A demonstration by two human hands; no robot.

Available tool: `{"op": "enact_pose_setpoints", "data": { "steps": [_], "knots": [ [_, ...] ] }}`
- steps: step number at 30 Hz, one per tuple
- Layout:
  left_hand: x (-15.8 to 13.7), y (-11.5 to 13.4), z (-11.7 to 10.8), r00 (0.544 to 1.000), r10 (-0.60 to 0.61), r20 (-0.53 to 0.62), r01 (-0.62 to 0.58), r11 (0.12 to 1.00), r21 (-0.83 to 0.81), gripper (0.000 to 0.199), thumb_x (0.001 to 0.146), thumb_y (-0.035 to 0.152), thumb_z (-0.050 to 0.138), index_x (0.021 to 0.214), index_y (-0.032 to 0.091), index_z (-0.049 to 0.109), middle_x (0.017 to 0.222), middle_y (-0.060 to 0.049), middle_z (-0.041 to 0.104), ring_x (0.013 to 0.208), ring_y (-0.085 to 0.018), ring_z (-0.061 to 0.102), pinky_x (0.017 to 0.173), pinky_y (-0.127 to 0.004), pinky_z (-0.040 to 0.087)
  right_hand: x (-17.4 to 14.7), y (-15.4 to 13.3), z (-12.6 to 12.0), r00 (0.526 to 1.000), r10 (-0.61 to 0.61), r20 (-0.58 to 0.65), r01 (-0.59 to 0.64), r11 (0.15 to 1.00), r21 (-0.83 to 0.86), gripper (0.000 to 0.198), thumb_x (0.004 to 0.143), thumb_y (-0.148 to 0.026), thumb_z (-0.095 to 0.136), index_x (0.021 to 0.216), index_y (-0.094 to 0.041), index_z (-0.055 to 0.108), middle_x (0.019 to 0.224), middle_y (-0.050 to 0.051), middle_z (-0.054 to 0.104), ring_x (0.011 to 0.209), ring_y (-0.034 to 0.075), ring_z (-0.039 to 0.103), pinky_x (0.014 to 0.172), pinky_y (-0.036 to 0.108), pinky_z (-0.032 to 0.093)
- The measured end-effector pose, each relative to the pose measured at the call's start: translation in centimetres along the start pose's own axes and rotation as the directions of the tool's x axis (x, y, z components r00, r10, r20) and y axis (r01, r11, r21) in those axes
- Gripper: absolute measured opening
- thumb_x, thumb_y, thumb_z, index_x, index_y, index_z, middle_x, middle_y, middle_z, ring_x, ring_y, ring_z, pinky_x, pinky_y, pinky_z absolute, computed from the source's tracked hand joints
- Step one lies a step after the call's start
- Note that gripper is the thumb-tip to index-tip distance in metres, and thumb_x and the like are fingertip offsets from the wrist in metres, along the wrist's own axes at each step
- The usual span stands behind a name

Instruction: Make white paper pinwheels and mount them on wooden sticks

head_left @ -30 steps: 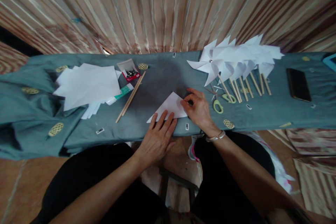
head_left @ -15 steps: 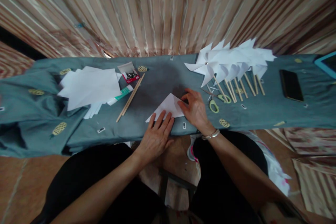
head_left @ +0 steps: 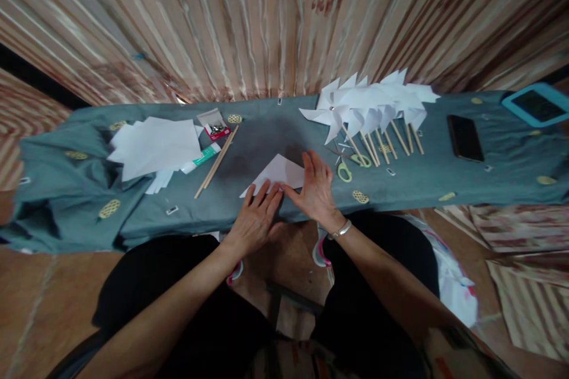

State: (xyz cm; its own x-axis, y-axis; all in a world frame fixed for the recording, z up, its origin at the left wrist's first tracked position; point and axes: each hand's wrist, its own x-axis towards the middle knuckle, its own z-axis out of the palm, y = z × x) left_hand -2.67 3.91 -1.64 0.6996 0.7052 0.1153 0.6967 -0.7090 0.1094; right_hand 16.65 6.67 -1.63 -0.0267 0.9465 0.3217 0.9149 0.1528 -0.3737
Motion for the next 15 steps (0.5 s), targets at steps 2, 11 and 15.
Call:
{"op": "enact_pose_setpoints", "data": {
  "steps": [2, 11, 15],
  "knots": [
    [0.0, 0.0, -0.1, 1.000, -0.003, 0.007, 0.003, 1.000, -0.004, 0.068, 0.093, 0.037, 0.056, 0.149, 0.002, 0.037, 0.156, -0.022, 0.041, 0.149, -0.039, 0.029, 0.119, -0.061, 0.025, 0.0, 0.4, 0.1, 1.000, 0.011, -0.003, -0.011, 1.000, 0.017, 0.081, 0.090, -0.057, 0.052, 0.148, -0.005, 0.031, 0.155, 0.027, 0.037, 0.146, 0.035, 0.032, 0.116, 0.054, 0.026],
    [0.0, -0.1, 0.0, 1.000, -0.013, -0.002, 0.012, 1.000, -0.021, 0.063, 0.092, 0.034, 0.058, 0.145, 0.004, 0.042, 0.154, -0.025, 0.042, 0.149, -0.038, 0.029, 0.119, -0.060, 0.025, -0.8, 4.9, -1.1, 0.995, 0.084, -0.054, -0.082, 0.996, 0.033, 0.077, 0.092, -0.056, 0.052, 0.151, -0.013, 0.028, 0.155, 0.026, 0.038, 0.146, 0.036, 0.032, 0.114, 0.059, 0.027],
    [0.1, 0.1, -0.3, 0.999, -0.029, 0.032, 0.030, 0.999, -0.012, 0.060, 0.095, 0.033, 0.053, 0.147, 0.005, 0.040, 0.155, -0.024, 0.040, 0.149, -0.038, 0.030, 0.117, -0.068, 0.021, -1.5, 6.7, -1.5, 0.991, 0.112, -0.077, -0.111, 0.994, 0.022, 0.073, 0.094, -0.054, 0.049, 0.152, -0.014, 0.028, 0.155, 0.026, 0.038, 0.146, 0.035, 0.032, 0.113, 0.059, 0.029]
  ]
}}
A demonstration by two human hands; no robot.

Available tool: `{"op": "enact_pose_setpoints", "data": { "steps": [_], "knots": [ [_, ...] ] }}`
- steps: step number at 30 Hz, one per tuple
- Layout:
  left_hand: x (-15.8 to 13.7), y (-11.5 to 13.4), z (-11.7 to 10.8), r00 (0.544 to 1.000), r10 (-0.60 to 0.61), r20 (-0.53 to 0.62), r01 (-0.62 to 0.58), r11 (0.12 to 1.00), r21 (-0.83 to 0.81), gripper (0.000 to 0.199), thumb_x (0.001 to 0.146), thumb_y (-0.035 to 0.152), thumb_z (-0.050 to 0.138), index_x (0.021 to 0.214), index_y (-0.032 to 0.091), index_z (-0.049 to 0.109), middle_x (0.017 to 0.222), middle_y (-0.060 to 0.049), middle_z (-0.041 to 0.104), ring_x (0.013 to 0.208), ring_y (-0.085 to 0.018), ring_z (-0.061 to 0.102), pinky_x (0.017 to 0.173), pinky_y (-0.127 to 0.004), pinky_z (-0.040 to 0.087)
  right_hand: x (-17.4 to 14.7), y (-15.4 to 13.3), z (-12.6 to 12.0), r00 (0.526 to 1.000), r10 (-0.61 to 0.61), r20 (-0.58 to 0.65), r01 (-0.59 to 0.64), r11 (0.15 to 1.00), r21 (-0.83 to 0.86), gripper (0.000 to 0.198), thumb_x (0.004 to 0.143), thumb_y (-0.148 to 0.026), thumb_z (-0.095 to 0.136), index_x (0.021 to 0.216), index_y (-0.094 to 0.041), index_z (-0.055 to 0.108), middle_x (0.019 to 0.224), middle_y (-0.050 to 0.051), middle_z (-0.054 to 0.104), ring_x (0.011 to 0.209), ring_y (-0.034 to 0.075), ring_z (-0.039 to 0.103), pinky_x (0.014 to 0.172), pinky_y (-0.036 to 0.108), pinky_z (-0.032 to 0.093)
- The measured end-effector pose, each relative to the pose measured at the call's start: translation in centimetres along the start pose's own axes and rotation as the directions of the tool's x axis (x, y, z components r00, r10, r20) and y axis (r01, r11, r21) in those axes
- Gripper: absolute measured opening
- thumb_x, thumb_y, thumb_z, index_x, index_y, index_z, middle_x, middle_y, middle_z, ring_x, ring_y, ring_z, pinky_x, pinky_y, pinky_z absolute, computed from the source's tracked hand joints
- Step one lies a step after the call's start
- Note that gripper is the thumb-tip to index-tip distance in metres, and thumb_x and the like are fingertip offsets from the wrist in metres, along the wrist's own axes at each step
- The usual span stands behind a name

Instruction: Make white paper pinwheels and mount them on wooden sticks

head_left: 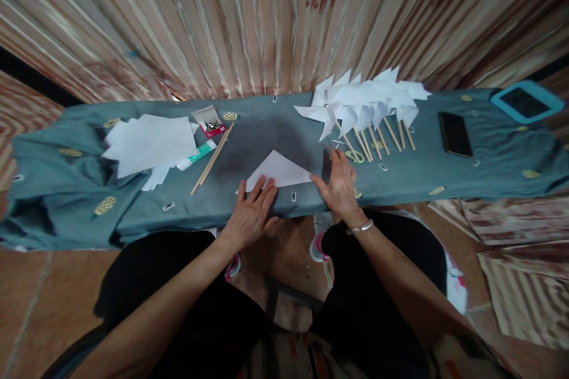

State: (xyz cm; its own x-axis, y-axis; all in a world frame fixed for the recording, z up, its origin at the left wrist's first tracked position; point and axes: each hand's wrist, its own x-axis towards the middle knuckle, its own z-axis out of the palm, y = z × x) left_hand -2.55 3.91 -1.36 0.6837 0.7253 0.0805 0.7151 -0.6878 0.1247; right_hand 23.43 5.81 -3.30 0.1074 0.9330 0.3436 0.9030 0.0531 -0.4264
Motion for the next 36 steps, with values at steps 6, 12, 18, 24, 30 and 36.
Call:
{"op": "enact_pose_setpoints", "data": {
  "steps": [6, 12, 18, 24, 30, 36],
  "knots": [
    [0.0, 0.4, -0.5, 0.998, -0.021, 0.051, 0.020, 1.000, 0.018, 0.062, 0.095, 0.031, 0.054, 0.149, 0.005, 0.037, 0.157, -0.023, 0.037, 0.150, -0.038, 0.028, 0.116, -0.072, 0.019, -0.3, 0.3, -0.7, 1.000, 0.007, 0.000, -0.007, 1.000, -0.023, 0.064, 0.096, -0.047, 0.045, 0.150, -0.014, 0.034, 0.154, 0.024, 0.039, 0.145, 0.035, 0.035, 0.114, 0.058, 0.029],
    [0.0, 0.6, -0.8, 0.997, -0.036, 0.066, 0.036, 0.999, 0.008, 0.068, 0.092, 0.033, 0.060, 0.150, 0.007, 0.036, 0.158, -0.023, 0.035, 0.151, -0.037, 0.025, 0.116, -0.072, 0.015, -0.1, -3.0, -0.3, 0.992, -0.122, 0.037, 0.122, 0.992, 0.015, 0.062, 0.095, -0.045, 0.049, 0.148, -0.016, 0.037, 0.159, 0.022, 0.034, 0.148, 0.034, 0.030, 0.115, 0.059, 0.027],
    [0.0, 0.4, -1.0, 0.996, -0.015, 0.083, 0.015, 1.000, -0.004, 0.072, 0.091, 0.033, 0.061, 0.151, 0.005, 0.033, 0.159, -0.022, 0.034, 0.151, -0.036, 0.024, 0.118, -0.070, 0.013, -0.2, -4.7, 1.6, 0.985, -0.074, 0.154, 0.058, 0.993, 0.108, 0.062, 0.093, -0.043, 0.053, 0.145, -0.013, 0.040, 0.156, 0.024, 0.038, 0.146, 0.035, 0.034, 0.114, 0.059, 0.029],
    [-3.1, -1.9, -1.5, 0.999, -0.004, 0.035, 0.003, 1.000, 0.029, 0.069, 0.092, 0.029, 0.057, 0.152, 0.007, 0.031, 0.157, -0.023, 0.038, 0.149, -0.032, 0.032, 0.121, -0.064, 0.014, 0.0, -2.9, 1.5, 0.989, -0.031, 0.141, 0.010, 0.989, 0.147, 0.061, 0.090, -0.040, 0.054, 0.145, -0.016, 0.041, 0.156, 0.022, 0.038, 0.146, 0.035, 0.034, 0.115, 0.060, 0.030],
    [-6.7, -3.4, -2.0, 0.998, -0.061, -0.001, 0.061, 0.996, 0.071, 0.065, 0.095, 0.031, 0.051, 0.152, 0.005, 0.032, 0.156, -0.023, 0.040, 0.148, -0.032, 0.034, 0.122, -0.061, 0.019, 0.0, -2.0, 1.6, 0.991, -0.023, 0.131, 0.002, 0.987, 0.160, 0.061, 0.089, -0.040, 0.054, 0.142, -0.012, 0.045, 0.154, 0.023, 0.040, 0.145, 0.037, 0.035, 0.114, 0.060, 0.034],
    [-6.9, -3.4, -1.7, 0.995, -0.084, -0.046, 0.086, 0.996, 0.038, 0.067, 0.096, 0.032, 0.049, 0.155, 0.009, 0.027, 0.155, -0.022, 0.042, 0.147, -0.031, 0.037, 0.122, -0.060, 0.019, 0.0, -1.2, 1.5, 0.992, -0.075, 0.099, 0.056, 0.981, 0.185, 0.053, 0.090, -0.028, 0.046, 0.140, -0.010, 0.048, 0.151, 0.023, 0.044, 0.144, 0.033, 0.038, 0.116, 0.057, 0.035]
  ]
}}
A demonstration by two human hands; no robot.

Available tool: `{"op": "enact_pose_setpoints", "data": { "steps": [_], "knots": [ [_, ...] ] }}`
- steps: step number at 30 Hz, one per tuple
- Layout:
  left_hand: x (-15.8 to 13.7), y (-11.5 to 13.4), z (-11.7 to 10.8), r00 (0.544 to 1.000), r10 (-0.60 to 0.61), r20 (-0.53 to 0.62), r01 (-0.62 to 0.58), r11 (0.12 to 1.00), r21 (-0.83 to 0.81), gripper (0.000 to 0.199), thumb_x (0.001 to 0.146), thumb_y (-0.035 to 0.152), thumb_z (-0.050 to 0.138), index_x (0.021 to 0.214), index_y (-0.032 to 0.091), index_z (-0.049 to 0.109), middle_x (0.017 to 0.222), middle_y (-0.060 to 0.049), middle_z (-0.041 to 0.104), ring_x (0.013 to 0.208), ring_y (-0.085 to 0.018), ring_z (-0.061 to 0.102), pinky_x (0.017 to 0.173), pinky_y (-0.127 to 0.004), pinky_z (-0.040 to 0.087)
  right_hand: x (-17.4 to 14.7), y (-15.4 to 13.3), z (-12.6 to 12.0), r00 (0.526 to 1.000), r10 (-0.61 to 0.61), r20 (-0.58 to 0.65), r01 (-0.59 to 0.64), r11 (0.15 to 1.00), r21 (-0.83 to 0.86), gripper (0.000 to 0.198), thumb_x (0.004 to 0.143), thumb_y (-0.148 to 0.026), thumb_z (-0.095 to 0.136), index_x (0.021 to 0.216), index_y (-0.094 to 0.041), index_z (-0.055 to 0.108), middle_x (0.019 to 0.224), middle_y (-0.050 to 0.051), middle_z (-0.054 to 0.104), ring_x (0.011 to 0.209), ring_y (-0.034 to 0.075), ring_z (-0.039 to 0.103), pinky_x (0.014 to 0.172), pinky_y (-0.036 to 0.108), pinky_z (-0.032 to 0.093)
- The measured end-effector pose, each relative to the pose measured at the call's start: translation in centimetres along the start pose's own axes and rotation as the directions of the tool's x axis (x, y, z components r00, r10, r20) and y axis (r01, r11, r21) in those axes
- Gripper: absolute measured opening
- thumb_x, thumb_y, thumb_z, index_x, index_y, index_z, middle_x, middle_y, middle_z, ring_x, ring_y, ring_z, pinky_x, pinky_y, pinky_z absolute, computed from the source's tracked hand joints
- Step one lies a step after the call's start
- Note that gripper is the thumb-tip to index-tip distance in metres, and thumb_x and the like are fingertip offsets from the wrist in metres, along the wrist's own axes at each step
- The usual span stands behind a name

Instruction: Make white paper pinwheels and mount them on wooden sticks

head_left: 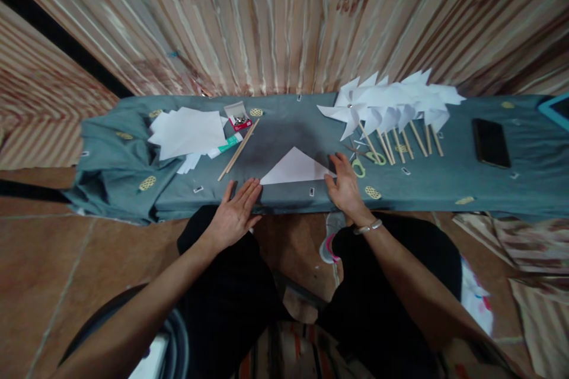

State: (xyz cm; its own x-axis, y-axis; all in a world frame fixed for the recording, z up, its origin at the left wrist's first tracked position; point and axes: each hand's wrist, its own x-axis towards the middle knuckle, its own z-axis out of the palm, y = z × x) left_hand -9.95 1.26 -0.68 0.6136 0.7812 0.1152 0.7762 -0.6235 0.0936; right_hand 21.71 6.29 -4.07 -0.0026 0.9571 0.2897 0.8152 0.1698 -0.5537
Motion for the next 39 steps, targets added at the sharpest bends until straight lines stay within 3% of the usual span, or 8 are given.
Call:
{"op": "enact_pose_setpoints", "data": {
  "steps": [8, 12, 15, 20, 24, 27, 31, 39],
  "knots": [
    [0.1, 2.8, 0.2, 0.974, -0.162, -0.159, 0.152, 0.986, -0.071, 0.070, 0.099, 0.034, 0.046, 0.158, 0.014, 0.013, 0.162, -0.025, 0.025, 0.153, -0.033, 0.019, 0.118, -0.063, 0.021, 0.3, -1.5, -0.9, 0.997, -0.073, 0.012, 0.072, 0.997, 0.038, 0.046, 0.096, -0.025, 0.035, 0.137, -0.012, 0.052, 0.147, 0.019, 0.053, 0.141, 0.028, 0.046, 0.117, 0.052, 0.039],
    [1.5, 5.9, 0.4, 0.988, -0.090, -0.124, 0.079, 0.993, -0.093, 0.057, 0.100, 0.028, 0.044, 0.153, 0.013, 0.031, 0.156, -0.021, 0.041, 0.151, -0.030, 0.028, 0.120, -0.058, 0.023, 0.4, -2.8, -1.3, 0.991, -0.101, 0.082, 0.104, 0.994, -0.022, 0.047, 0.096, -0.031, 0.042, 0.136, -0.008, 0.054, 0.143, 0.023, 0.055, 0.135, 0.033, 0.052, 0.114, 0.052, 0.042],
    [2.9, 6.8, 1.0, 0.990, -0.120, -0.081, 0.112, 0.989, -0.096, 0.052, 0.098, 0.027, 0.046, 0.148, 0.011, 0.041, 0.156, -0.020, 0.041, 0.150, -0.033, 0.030, 0.119, -0.059, 0.027, 0.2, -3.5, -1.6, 0.988, -0.118, 0.100, 0.120, 0.992, -0.022, 0.045, 0.095, -0.031, 0.046, 0.133, -0.010, 0.057, 0.139, 0.021, 0.059, 0.129, 0.033, 0.057, 0.111, 0.051, 0.045],
    [4.8, 6.0, 2.2, 0.982, -0.139, -0.132, 0.114, 0.977, -0.180, 0.056, 0.098, 0.030, 0.047, 0.150, 0.011, 0.036, 0.158, -0.022, 0.037, 0.152, -0.035, 0.023, 0.117, -0.058, 0.032, -0.3, -4.0, -2.3, 0.992, -0.046, 0.117, 0.031, 0.992, 0.122, 0.039, 0.092, -0.030, 0.052, 0.127, -0.014, 0.062, 0.123, 0.015, 0.071, 0.097, 0.026, 0.072, 0.093, 0.043, 0.057],
    [6.2, 5.2, 2.9, 0.970, -0.122, -0.208, 0.063, 0.960, -0.272, 0.065, 0.098, 0.026, 0.048, 0.156, 0.015, 0.020, 0.160, -0.023, 0.031, 0.154, -0.033, 0.016, 0.117, -0.057, 0.033, -0.2, -3.9, -2.3, 0.983, 0.098, 0.154, -0.140, 0.947, 0.290, 0.040, 0.086, -0.031, 0.061, 0.124, -0.020, 0.065, 0.102, 0.007, 0.077, 0.076, 0.021, 0.073, 0.076, 0.037, 0.060],
    [7.5, 4.6, 3.3, 0.955, -0.111, -0.275, 0.006, 0.935, -0.355, 0.072, 0.098, 0.027, 0.051, 0.158, 0.019, 0.013, 0.161, -0.023, 0.027, 0.154, -0.033, 0.018, 0.118, -0.057, 0.030, 0.2, -3.7, -1.9, 0.966, 0.185, 0.182, -0.250, 0.849, 0.466, 0.041, 0.082, -0.031, 0.065, 0.122, -0.022, 0.065, 0.112, 0.008, 0.076, 0.074, 0.018, 0.072, 0.070, 0.032, 0.059],
    [9.3, 3.8, 3.8, 0.939, -0.128, -0.320, -0.039, 0.883, -0.468, 0.076, 0.097, 0.035, 0.055, 0.158, 0.025, 0.011, 0.164, -0.021, 0.022, 0.153, -0.032, 0.021, 0.120, -0.055, 0.029, 0.9, -3.2, -1.2, 0.951, 0.237, 0.201, -0.310, 0.730, 0.608, 0.041, 0.076, -0.037, 0.072, 0.113, -0.019, 0.069, 0.109, 0.010, 0.076, 0.082, 0.020, 0.072, 0.079, 0.036, 0.059],
    [10.3, 2.5, 3.4, 0.870, -0.267, -0.414, 0.009, 0.849, -0.528, 0.079, 0.097, 0.035, 0.053, 0.159, 0.023, 0.007, 0.166, -0.020, 0.014, 0.154, -0.032, 0.015, 0.122, -0.056, 0.022, 1.1, -4.5, -1.7, 0.961, 0.175, 0.212, -0.275, 0.632, 0.725, 0.037, 0.073, -0.047, 0.077, 0.097, -0.020, 0.075, 0.087, 0.006, 0.077, 0.077, 0.020, 0.071, 0.073, 0.033, 0.059]
  ]
}}
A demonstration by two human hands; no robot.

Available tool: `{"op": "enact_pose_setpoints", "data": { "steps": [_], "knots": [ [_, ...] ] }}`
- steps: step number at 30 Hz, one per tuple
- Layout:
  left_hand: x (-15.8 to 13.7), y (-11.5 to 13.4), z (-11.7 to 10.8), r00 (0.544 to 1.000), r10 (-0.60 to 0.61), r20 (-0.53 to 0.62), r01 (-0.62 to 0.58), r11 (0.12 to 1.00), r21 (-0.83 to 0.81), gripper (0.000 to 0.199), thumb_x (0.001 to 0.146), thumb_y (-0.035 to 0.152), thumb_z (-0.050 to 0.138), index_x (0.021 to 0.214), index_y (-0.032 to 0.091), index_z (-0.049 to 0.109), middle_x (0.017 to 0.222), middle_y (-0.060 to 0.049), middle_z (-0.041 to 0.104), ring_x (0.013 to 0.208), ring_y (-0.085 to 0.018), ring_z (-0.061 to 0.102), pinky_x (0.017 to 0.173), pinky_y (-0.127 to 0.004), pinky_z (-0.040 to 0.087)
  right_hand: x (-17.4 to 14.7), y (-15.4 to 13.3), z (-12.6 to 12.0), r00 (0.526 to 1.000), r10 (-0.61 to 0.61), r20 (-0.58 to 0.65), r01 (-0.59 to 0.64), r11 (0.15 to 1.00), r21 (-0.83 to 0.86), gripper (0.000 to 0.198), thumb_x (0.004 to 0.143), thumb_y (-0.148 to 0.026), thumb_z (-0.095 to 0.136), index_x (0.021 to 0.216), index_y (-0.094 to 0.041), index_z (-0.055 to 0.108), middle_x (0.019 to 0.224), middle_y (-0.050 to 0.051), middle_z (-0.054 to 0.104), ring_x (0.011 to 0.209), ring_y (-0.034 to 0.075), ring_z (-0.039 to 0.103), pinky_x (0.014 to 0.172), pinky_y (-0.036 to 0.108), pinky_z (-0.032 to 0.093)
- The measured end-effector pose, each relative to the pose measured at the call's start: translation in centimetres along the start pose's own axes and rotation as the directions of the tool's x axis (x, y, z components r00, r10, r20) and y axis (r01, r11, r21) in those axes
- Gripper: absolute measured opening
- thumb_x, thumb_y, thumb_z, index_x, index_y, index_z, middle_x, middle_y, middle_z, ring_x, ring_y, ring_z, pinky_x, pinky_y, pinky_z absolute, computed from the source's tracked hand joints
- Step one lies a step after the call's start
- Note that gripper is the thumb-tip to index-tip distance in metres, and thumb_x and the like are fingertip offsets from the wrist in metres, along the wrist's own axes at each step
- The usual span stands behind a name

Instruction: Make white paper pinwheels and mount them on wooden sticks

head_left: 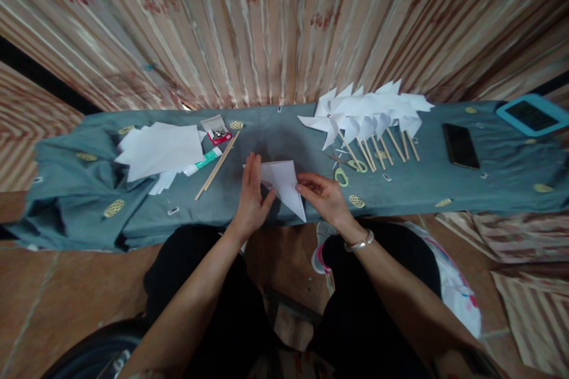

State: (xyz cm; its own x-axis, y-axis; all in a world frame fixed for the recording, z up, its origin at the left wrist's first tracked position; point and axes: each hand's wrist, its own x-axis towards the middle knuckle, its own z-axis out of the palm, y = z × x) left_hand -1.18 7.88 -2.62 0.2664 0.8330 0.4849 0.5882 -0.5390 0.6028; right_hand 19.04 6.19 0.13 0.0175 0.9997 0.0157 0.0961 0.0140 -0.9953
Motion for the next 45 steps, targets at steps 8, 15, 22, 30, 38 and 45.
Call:
{"op": "enact_pose_setpoints", "data": {
  "steps": [8, 15, 22, 30, 38, 45],
  "knots": [
    [1.0, 1.3, -1.8, 0.996, 0.063, 0.058, -0.067, 0.996, 0.066, 0.065, 0.099, 0.025, 0.043, 0.158, 0.024, 0.015, 0.160, -0.017, 0.035, 0.150, -0.028, 0.031, 0.120, -0.057, 0.025, -0.1, -0.9, 1.7, 0.996, -0.018, 0.087, 0.017, 1.000, 0.019, 0.028, 0.075, -0.042, 0.076, 0.094, -0.022, 0.077, 0.081, 0.003, 0.077, 0.072, 0.018, 0.069, 0.068, 0.030, 0.056],
    [0.7, 1.0, -2.8, 0.993, 0.107, 0.056, -0.114, 0.983, 0.146, 0.054, 0.097, 0.020, 0.045, 0.150, 0.022, 0.035, 0.155, -0.018, 0.043, 0.144, -0.027, 0.041, 0.118, -0.056, 0.029, 0.5, -0.3, 2.2, 0.995, 0.000, 0.100, -0.005, 0.999, 0.045, 0.033, 0.070, -0.049, 0.079, 0.088, -0.022, 0.076, 0.083, 0.003, 0.077, 0.076, 0.020, 0.070, 0.071, 0.032, 0.056],
    [0.4, 1.0, -4.0, 0.991, 0.133, -0.015, -0.129, 0.978, 0.161, 0.042, 0.093, 0.022, 0.058, 0.134, 0.021, 0.052, 0.133, -0.013, 0.061, 0.123, -0.027, 0.057, 0.107, -0.048, 0.046, 0.6, -0.4, 2.0, 0.995, 0.022, 0.095, -0.022, 1.000, 0.004, 0.033, 0.072, -0.051, 0.078, 0.086, -0.022, 0.078, 0.082, 0.002, 0.077, 0.073, 0.019, 0.068, 0.069, 0.031, 0.055],
    [0.9, 2.1, -3.6, 0.973, 0.226, -0.039, -0.214, 0.957, 0.194, 0.058, 0.096, 0.019, 0.051, 0.150, 0.022, 0.033, 0.158, -0.019, 0.035, 0.146, -0.032, 0.034, 0.115, -0.054, 0.035, 0.5, -0.5, 2.3, 0.996, 0.015, 0.089, -0.018, 0.999, 0.030, 0.030, 0.069, -0.048, 0.080, 0.083, -0.021, 0.076, 0.079, 0.002, 0.077, 0.072, 0.018, 0.069, 0.068, 0.030, 0.055],
    [1.5, 2.6, -3.8, 0.984, 0.174, 0.033, -0.177, 0.966, 0.189, 0.024, 0.095, 0.015, 0.052, 0.112, 0.022, 0.067, 0.143, -0.012, 0.057, 0.134, -0.026, 0.050, 0.114, -0.053, 0.036, 0.4, -0.6, 2.5, 0.990, 0.021, 0.137, -0.024, 0.999, 0.023, 0.031, 0.070, -0.048, 0.079, 0.085, -0.021, 0.076, 0.079, 0.002, 0.076, 0.071, 0.018, 0.068, 0.067, 0.031, 0.054],
    [1.3, 3.3, -5.0, 0.984, 0.173, 0.032, -0.176, 0.956, 0.236, 0.017, 0.093, 0.015, 0.056, 0.092, 0.022, 0.072, 0.118, -0.006, 0.073, 0.110, -0.023, 0.067, 0.114, -0.056, 0.036, 1.1, -0.1, 1.6, 0.996, 0.074, 0.040, -0.074, 0.997, 0.020, 0.034, 0.067, -0.052, 0.078, 0.080, -0.020, 0.076, 0.070, 0.000, 0.073, 0.062, 0.014, 0.063, 0.061, 0.028, 0.052]
  ]
}}
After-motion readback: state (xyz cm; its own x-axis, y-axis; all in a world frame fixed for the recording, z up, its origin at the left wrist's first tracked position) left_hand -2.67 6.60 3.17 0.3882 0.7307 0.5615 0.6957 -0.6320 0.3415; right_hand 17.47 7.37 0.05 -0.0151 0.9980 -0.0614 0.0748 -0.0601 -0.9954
